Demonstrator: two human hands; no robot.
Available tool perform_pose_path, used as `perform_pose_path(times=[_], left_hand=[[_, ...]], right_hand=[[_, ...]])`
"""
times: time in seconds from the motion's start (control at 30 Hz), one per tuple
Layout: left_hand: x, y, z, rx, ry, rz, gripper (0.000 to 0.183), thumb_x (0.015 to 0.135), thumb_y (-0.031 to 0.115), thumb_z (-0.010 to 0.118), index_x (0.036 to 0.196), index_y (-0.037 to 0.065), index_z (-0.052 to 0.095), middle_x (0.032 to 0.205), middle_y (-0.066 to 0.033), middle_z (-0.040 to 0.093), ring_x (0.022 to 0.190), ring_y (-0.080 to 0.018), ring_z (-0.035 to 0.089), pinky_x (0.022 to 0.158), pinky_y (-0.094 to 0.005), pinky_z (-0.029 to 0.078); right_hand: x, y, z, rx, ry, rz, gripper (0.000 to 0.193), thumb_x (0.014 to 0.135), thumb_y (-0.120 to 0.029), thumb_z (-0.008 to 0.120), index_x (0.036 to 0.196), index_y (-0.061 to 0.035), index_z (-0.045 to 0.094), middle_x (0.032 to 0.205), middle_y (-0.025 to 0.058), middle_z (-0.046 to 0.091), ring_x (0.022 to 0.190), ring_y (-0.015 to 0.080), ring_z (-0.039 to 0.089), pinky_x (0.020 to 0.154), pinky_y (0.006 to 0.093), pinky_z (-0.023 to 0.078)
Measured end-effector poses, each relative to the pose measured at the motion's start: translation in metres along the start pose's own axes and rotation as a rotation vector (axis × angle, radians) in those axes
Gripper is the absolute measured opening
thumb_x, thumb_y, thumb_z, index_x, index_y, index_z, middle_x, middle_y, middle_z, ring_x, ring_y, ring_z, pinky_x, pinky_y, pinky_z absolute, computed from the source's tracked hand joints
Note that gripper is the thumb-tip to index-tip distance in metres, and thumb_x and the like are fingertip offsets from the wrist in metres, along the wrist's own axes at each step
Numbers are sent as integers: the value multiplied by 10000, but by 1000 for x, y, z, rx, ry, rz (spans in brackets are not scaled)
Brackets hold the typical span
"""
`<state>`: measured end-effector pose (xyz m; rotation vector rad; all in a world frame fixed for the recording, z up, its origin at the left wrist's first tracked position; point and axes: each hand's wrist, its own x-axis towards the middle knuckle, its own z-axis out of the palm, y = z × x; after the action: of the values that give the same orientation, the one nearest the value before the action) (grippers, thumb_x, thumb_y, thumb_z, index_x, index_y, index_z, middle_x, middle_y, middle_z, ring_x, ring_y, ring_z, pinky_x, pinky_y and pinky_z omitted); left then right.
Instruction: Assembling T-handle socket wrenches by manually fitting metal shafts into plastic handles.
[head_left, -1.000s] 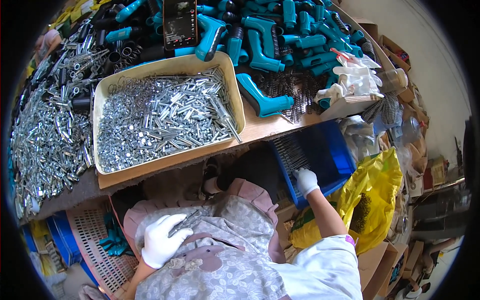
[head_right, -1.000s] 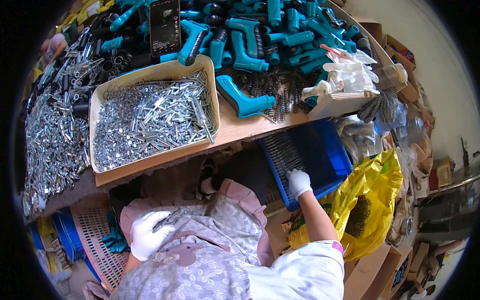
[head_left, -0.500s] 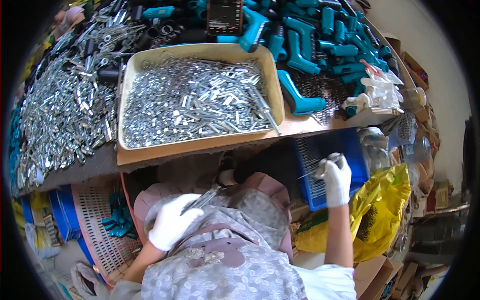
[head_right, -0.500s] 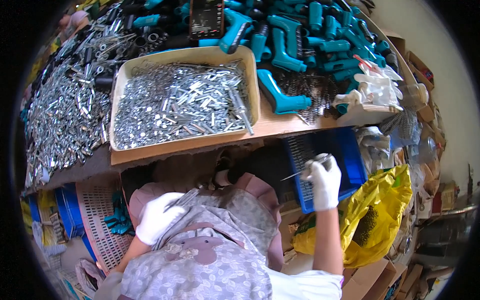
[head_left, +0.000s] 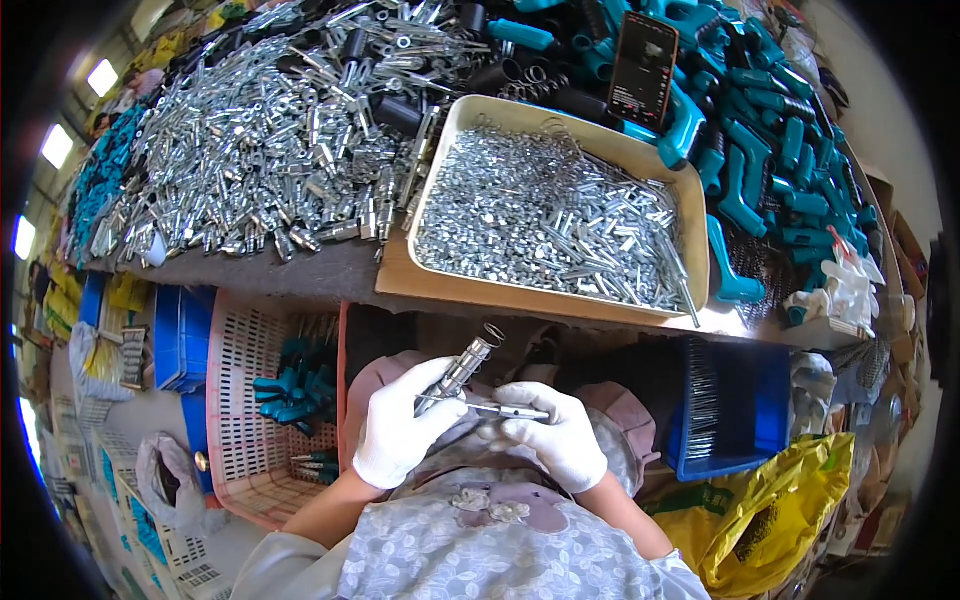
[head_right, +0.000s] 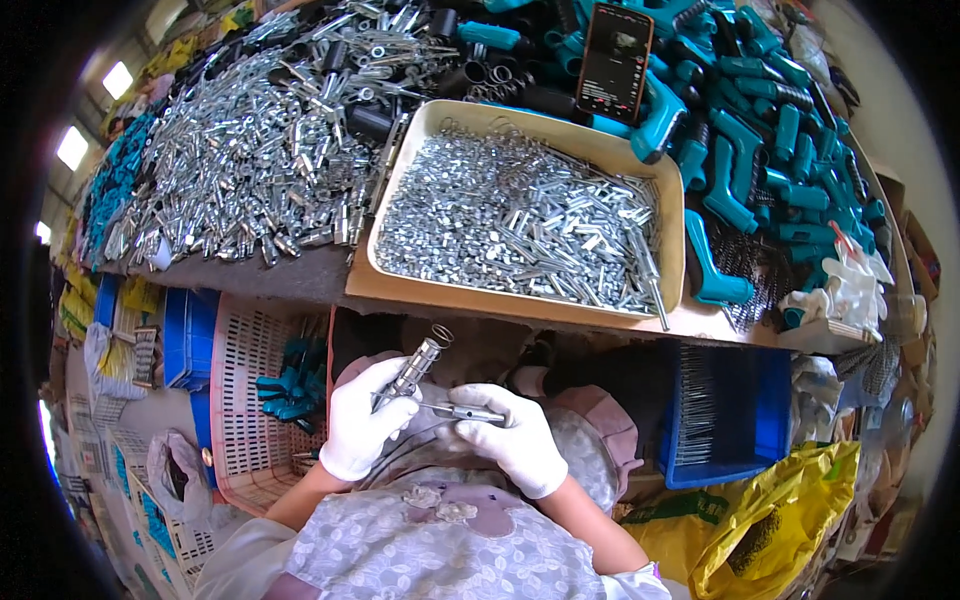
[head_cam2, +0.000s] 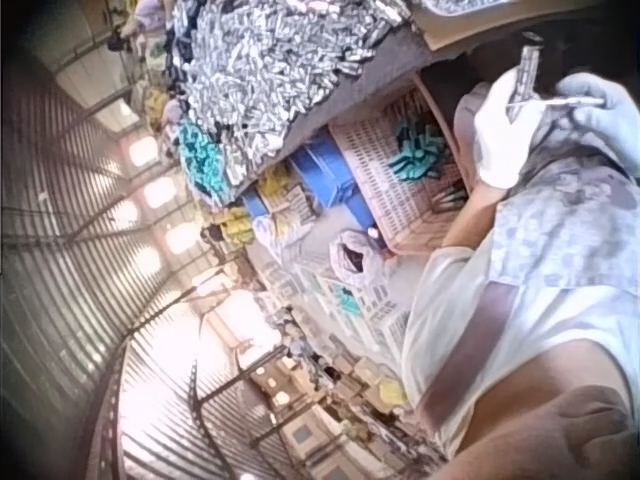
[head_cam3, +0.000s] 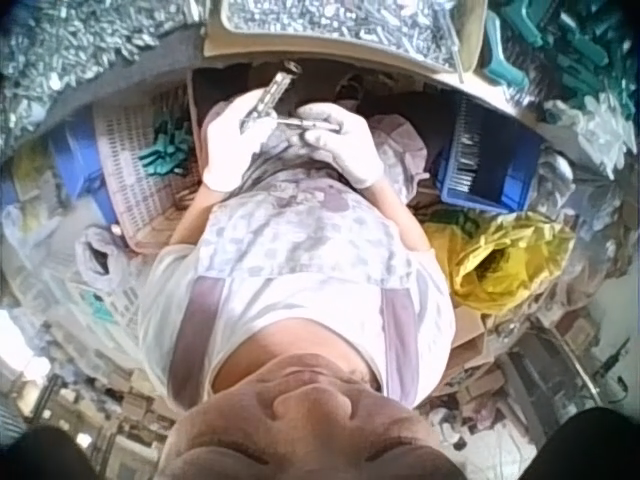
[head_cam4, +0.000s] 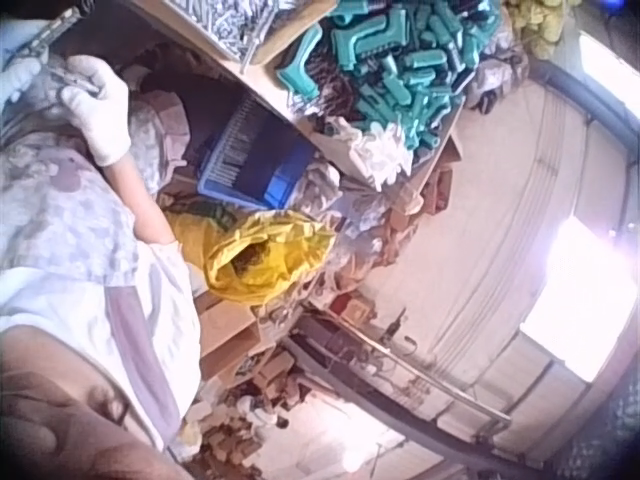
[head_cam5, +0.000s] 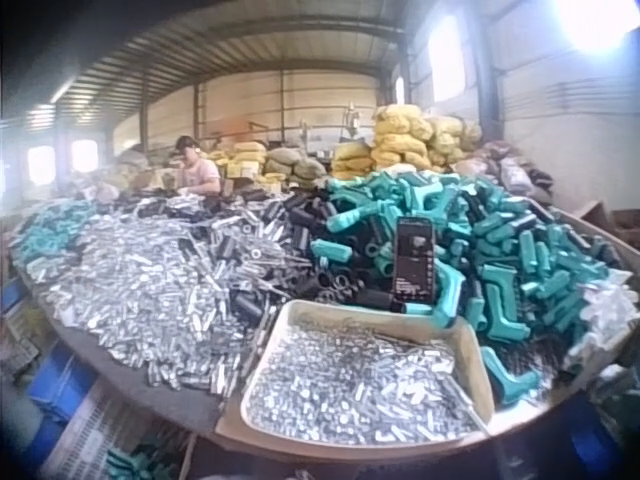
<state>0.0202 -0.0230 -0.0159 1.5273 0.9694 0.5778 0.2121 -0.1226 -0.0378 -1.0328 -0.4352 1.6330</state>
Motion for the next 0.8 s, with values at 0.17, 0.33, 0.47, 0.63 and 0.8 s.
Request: perform_pose_path(times=[0.17, 0.33, 0.47, 0.63, 0.8], left_hand=[[-1, -2, -5, 1, -14, -16, 431, 863, 43, 729, 1269, -36, 608, 973, -72, 689, 840, -87, 613, 751, -246, 511], [-1, -2, -2, 61, -11, 139, 426, 846, 50, 752, 1239, -49, 622, 1005, -104, 706, 854, -109, 638, 753, -252, 516], [-1, 1, -9, 155, -3, 233, 433, 810, 46, 785, 1207, -46, 639, 996, -116, 705, 847, -128, 650, 740, -263, 518], [4, 4, -31, 409, -103, 430, 389, 770, 133, 827, 1106, -14, 697, 915, -140, 703, 761, -248, 686, 692, -309, 539], [0, 12, -20, 424, -153, 519, 337, 765, 139, 820, 1051, -5, 716, 911, -140, 706, 794, -278, 702, 708, -330, 554]], right_hand=[[-1, 1, 5, -242, 53, -75, 305, 911, -51, 680, 1192, 44, 610, 1033, 116, 704, 895, 153, 692, 777, 275, 568], [2, 1, 4, -310, 147, -92, 222, 895, -55, 689, 1077, 44, 610, 880, 87, 688, 698, 134, 660, 645, 264, 545], [-4, -11, -12, -432, 334, -251, 158, 825, -35, 623, 981, -8, 638, 751, -16, 564, 587, 42, 475, 537, 211, 385], [-36, -55, -40, -427, 473, -308, 97, 823, -75, 664, 900, -28, 629, 772, -22, 577, 671, 32, 468, 609, 193, 392], [-33, -70, -22, -797, 221, -349, 167, 776, -103, 690, 888, 8, 637, 857, 60, 641, 777, 127, 580, 742, 269, 476]])
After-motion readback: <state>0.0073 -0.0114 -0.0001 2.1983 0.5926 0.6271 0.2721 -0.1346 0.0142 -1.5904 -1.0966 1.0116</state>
